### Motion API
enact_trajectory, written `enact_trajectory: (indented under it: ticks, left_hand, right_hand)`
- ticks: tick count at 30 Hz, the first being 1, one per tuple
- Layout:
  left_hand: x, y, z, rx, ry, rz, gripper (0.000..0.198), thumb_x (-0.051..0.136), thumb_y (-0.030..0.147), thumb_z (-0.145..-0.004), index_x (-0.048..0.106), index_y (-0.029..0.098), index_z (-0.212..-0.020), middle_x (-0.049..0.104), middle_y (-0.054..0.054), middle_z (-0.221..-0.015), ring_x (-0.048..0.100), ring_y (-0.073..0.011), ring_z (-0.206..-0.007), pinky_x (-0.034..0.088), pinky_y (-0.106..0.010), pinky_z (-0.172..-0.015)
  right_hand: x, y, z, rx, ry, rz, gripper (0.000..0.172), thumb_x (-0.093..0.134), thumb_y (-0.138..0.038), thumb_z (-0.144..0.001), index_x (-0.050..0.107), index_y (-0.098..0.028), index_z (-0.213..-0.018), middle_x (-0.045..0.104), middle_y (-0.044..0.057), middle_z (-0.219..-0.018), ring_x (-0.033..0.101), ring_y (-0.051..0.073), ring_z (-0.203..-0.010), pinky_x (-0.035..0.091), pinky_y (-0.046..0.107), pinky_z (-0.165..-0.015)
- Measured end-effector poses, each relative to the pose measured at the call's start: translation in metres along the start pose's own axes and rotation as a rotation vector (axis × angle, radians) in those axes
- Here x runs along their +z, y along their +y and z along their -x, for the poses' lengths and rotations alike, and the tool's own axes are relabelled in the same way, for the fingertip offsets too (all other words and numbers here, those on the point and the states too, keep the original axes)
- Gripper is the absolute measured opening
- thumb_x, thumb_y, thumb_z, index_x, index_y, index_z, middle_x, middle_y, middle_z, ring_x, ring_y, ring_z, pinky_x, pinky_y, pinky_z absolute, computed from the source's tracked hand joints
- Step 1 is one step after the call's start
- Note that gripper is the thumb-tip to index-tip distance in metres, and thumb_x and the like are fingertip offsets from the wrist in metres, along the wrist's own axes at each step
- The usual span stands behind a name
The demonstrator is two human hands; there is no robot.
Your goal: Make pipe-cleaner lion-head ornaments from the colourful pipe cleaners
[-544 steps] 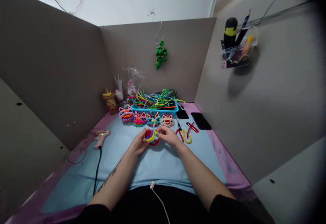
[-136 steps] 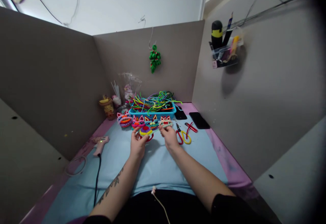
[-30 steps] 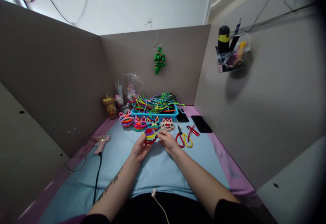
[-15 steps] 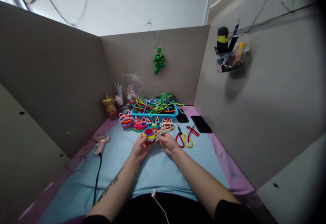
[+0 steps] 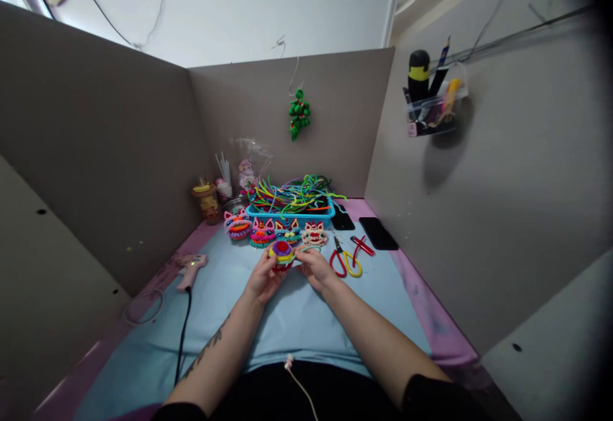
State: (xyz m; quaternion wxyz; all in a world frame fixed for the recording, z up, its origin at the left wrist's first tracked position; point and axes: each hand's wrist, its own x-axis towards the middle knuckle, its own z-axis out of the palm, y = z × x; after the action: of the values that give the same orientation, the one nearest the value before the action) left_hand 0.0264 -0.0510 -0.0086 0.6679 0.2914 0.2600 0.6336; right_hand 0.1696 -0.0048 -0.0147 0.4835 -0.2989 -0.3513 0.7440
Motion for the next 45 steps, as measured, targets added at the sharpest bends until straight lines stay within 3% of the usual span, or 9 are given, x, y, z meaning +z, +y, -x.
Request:
enact_trajectory:
  ticks: [9,15,20,23,27,31,34,37,45]
  left_hand:
    - [0.001,0.001,0.003,-0.036,-0.060,0.026,0.050,0.069,0.021,-0.073,0.051,0.021,-0.119,0.065,-0.006,-0.105,0.063,-0.0150,-0.081,0.049,-0.021,-0.062]
    - [0.001,-0.001,-0.001,-0.114,0.032,0.069,0.032,0.062,0.022,-0.079,0.059,0.015,-0.110,0.068,-0.005,-0.094,0.062,-0.0121,-0.071,0.048,-0.020,-0.060]
    - [0.003,-0.005,-0.003,-0.118,0.051,-0.006,0.029,0.062,0.027,-0.079,0.059,0.017,-0.107,0.065,-0.007,-0.105,0.062,-0.0150,-0.084,0.049,-0.025,-0.069]
    - [0.001,-0.007,-0.005,-0.014,0.163,-0.113,0.038,0.070,0.030,-0.071,0.057,0.022,-0.106,0.062,-0.006,-0.107,0.061,-0.0153,-0.086,0.048,-0.028,-0.072]
    - [-0.003,-0.010,-0.007,0.276,0.365,-0.453,0.036,0.076,0.032,-0.061,0.061,0.018,-0.091,0.061,-0.001,-0.085,0.056,-0.0104,-0.071,0.044,-0.022,-0.063]
    - [-0.005,-0.014,-0.007,0.290,0.288,-0.751,0.030,0.071,0.041,-0.064,0.065,0.014,-0.076,0.057,0.000,-0.065,0.047,-0.0087,-0.056,0.038,-0.021,-0.054]
    - [-0.005,-0.016,-0.007,0.282,0.307,-0.855,0.032,0.069,0.044,-0.065,0.068,0.013,-0.073,0.057,0.000,-0.062,0.044,-0.0085,-0.052,0.034,-0.022,-0.051]
    - [-0.007,-0.016,-0.008,0.290,0.333,-0.862,0.032,0.068,0.044,-0.065,0.070,0.013,-0.076,0.060,-0.002,-0.064,0.047,-0.0099,-0.054,0.037,-0.023,-0.054]
    - [-0.012,-0.017,-0.009,0.314,0.239,-0.864,0.027,0.068,0.040,-0.067,0.071,0.015,-0.077,0.065,-0.004,-0.075,0.055,-0.0142,-0.068,0.041,-0.025,-0.066]
  right_hand:
    - [0.002,0.000,0.003,-0.001,-0.033,-0.021,0.028,0.079,-0.029,-0.052,0.061,-0.020,-0.071,0.064,-0.001,-0.075,0.056,0.015,-0.074,0.039,0.024,-0.060]
    - [0.001,0.001,0.001,-0.012,-0.043,-0.046,0.028,0.081,-0.031,-0.050,0.061,-0.018,-0.065,0.067,0.001,-0.073,0.058,0.015,-0.071,0.041,0.027,-0.064]
    - [0.000,0.002,-0.002,-0.071,0.030,-0.058,0.029,0.081,-0.032,-0.049,0.061,-0.018,-0.064,0.065,0.000,-0.068,0.058,0.016,-0.070,0.041,0.027,-0.063]
    - [-0.003,0.003,-0.007,-0.130,0.114,-0.050,0.030,0.081,-0.035,-0.049,0.060,-0.019,-0.064,0.064,-0.001,-0.068,0.057,0.015,-0.068,0.040,0.026,-0.061]
    - [-0.007,0.005,-0.011,-0.179,0.205,0.020,0.032,0.080,-0.038,-0.049,0.060,-0.019,-0.064,0.062,-0.001,-0.065,0.055,0.014,-0.065,0.038,0.025,-0.058]
    - [-0.006,0.006,-0.011,-0.225,0.185,0.081,0.032,0.079,-0.040,-0.050,0.061,-0.019,-0.064,0.058,-0.002,-0.058,0.052,0.013,-0.058,0.036,0.026,-0.055]
    - [-0.004,0.006,-0.010,-0.277,0.173,0.101,0.033,0.080,-0.041,-0.048,0.061,-0.019,-0.064,0.055,-0.003,-0.054,0.052,0.014,-0.058,0.037,0.026,-0.056]
    - [-0.004,0.006,-0.010,-0.292,0.171,0.108,0.034,0.080,-0.041,-0.048,0.062,-0.019,-0.066,0.054,-0.003,-0.054,0.052,0.015,-0.060,0.038,0.026,-0.057]
    - [-0.006,0.007,-0.011,-0.242,0.216,0.107,0.034,0.079,-0.041,-0.048,0.062,-0.020,-0.069,0.058,-0.003,-0.060,0.048,0.011,-0.054,0.034,0.024,-0.053]
